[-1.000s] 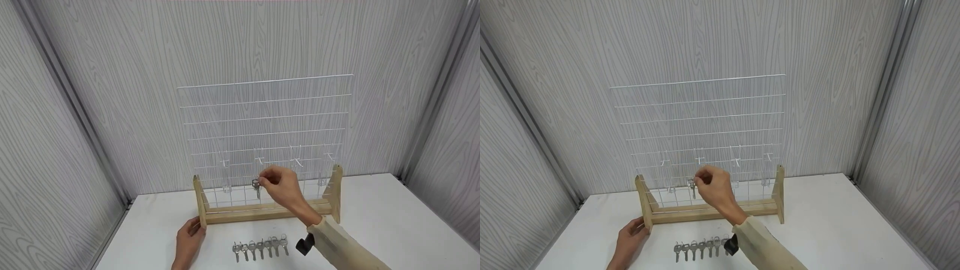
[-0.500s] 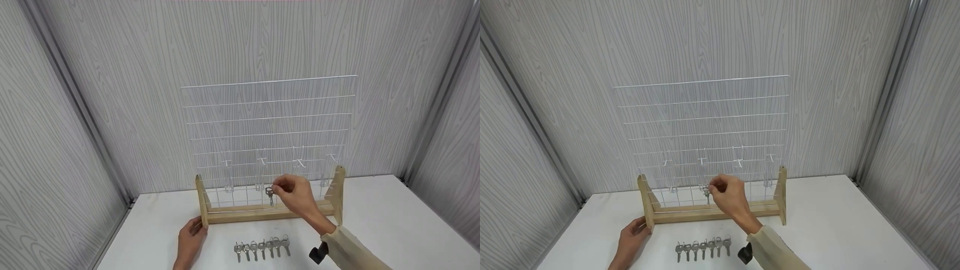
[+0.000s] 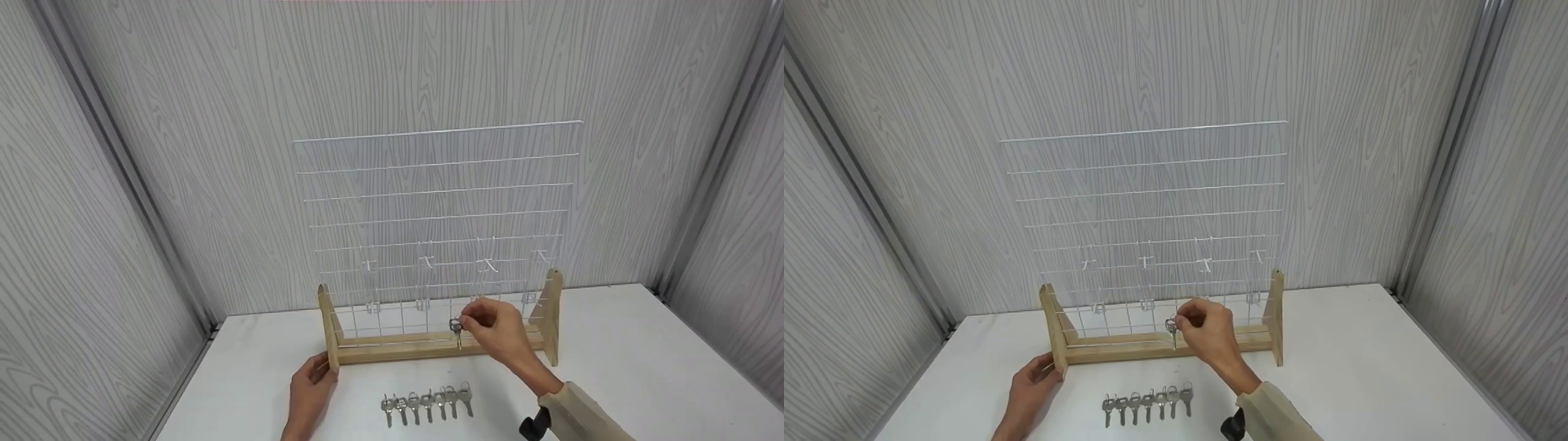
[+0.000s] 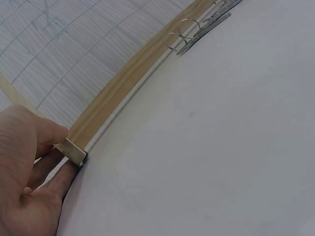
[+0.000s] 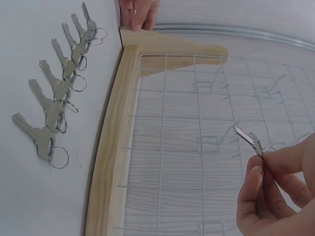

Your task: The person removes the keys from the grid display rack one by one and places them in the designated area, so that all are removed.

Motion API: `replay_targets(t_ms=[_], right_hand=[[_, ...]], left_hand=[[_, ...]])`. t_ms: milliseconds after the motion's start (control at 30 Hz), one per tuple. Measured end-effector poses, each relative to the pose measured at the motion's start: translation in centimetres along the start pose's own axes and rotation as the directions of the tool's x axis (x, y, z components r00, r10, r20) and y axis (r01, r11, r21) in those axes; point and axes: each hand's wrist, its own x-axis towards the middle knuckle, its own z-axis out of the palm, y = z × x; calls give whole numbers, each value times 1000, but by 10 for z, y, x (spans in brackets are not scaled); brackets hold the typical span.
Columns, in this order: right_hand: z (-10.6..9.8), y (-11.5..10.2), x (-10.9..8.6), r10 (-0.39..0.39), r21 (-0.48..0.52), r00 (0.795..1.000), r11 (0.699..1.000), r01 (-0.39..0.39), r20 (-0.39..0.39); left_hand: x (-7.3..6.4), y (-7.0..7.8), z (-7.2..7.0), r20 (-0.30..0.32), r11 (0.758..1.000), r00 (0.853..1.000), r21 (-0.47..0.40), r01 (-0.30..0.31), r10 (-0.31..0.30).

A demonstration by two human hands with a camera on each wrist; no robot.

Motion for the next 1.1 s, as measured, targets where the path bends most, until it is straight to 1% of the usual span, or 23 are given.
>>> replay_targets(t_ms=[167,467,633,833,1000,1100], right_hand=[[-2,11,-7,17,3,1000,1000,-17,8],[-3,33,-17,33,-44,999,999,-32,20],[-5,42,-21,57,-53,998,997,-56,20],[-9,52,-25,110,-46,991,993,-107,72],[-11,59,-31,138,-37,985,990,-135,105],[-11,63,-33,148,-31,982,989,-145,118]], left_hand=[[0,-1,0,0,1000,1000,0,-7,7],[-1,-1,0,5,1000,1000,-4,-7,7],[-1,0,0,16,1000,1000,-14,-4,4],[-3,1,-1,10,1000,1000,-14,-1,1],[-3,0,0,4,1000,1000,-15,-20,20],[-2,-1,0,1,1000,1000,-15,-13,13]])
